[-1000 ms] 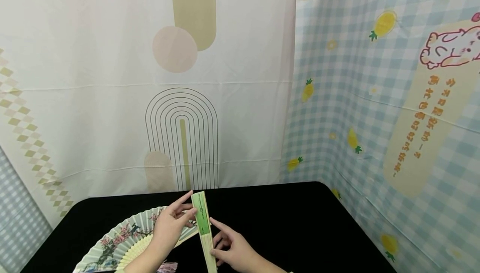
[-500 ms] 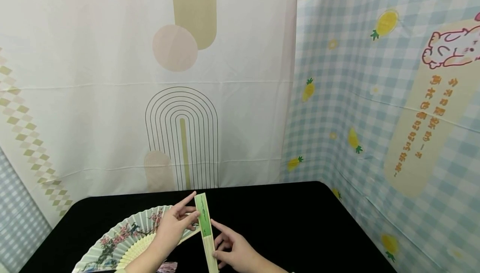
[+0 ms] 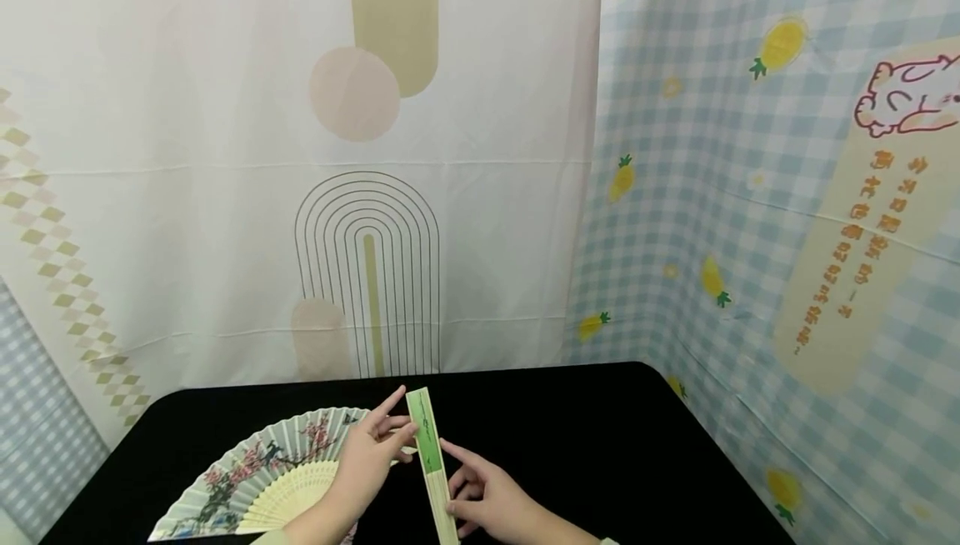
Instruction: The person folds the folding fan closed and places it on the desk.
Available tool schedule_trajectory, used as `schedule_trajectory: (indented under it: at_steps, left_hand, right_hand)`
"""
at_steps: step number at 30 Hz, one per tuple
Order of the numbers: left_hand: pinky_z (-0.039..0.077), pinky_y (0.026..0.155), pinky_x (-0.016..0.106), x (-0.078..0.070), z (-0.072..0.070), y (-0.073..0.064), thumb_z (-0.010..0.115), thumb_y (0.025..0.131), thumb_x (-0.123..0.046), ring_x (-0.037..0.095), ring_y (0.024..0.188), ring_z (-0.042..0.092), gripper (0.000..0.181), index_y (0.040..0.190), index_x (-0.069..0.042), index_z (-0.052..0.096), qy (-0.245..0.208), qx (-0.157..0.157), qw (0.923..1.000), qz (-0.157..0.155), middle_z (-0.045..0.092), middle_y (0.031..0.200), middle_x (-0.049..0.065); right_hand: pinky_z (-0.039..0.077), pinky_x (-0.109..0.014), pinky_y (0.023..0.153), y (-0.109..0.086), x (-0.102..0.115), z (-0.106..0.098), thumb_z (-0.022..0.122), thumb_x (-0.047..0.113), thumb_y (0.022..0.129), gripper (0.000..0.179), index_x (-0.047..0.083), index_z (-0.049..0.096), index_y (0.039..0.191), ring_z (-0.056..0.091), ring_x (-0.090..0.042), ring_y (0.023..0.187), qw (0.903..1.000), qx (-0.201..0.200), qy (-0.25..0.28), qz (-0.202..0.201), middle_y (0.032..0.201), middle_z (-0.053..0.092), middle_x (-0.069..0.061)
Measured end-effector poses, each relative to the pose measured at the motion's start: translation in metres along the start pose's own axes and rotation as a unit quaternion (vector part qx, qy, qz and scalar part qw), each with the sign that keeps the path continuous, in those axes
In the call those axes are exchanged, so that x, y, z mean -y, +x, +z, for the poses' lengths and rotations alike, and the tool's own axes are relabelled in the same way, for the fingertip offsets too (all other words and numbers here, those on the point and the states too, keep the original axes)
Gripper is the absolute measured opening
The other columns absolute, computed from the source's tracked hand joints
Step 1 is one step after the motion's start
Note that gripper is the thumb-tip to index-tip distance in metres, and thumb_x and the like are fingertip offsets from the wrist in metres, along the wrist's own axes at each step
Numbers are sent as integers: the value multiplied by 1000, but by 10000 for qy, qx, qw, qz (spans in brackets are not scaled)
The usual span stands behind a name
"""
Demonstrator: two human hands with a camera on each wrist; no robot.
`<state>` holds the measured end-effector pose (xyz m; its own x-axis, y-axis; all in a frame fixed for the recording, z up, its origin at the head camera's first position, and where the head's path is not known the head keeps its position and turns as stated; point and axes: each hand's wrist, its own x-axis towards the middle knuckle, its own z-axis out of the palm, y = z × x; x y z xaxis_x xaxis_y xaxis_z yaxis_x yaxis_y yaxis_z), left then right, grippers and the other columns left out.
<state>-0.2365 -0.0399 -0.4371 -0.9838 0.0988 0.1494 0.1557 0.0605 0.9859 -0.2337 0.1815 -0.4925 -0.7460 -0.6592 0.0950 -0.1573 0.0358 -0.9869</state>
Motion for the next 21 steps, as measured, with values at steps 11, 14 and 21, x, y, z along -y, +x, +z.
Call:
schedule_trajectory:
  at_steps: [11, 14, 21]
  left_hand:
    - [57, 60, 31, 34, 25, 14, 65, 87, -24, 22, 77, 66, 62, 142, -24, 37, -10, 253, 9997, -26, 66, 105, 11]
    - [57, 59, 32, 36, 29, 16, 65, 87, -23, 22, 77, 66, 62, 143, -24, 37, -96, 278, 9996, -34, 66, 104, 12]
    - [57, 61, 33, 38, 35, 22, 64, 88, -22, 21, 76, 66, 62, 143, -26, 36, -240, 352, 9988, -222, 67, 103, 10]
  right_hand:
    - [57, -45, 61, -14, -10, -20, 62, 10, 88, 71, 27, 25, 147, 65, -28, 85, 9990, 78, 228, 379, 101, 60, -18]
    - [57, -45, 61, -16, -11, -24, 62, 10, 88, 72, 27, 25, 147, 65, -28, 85, 9988, 82, 266, 410, 101, 60, -18]
    - [57, -46, 64, -18, -11, -32, 61, 8, 88, 73, 24, 22, 148, 65, -26, 85, 9969, 151, 564, 527, 104, 60, -18]
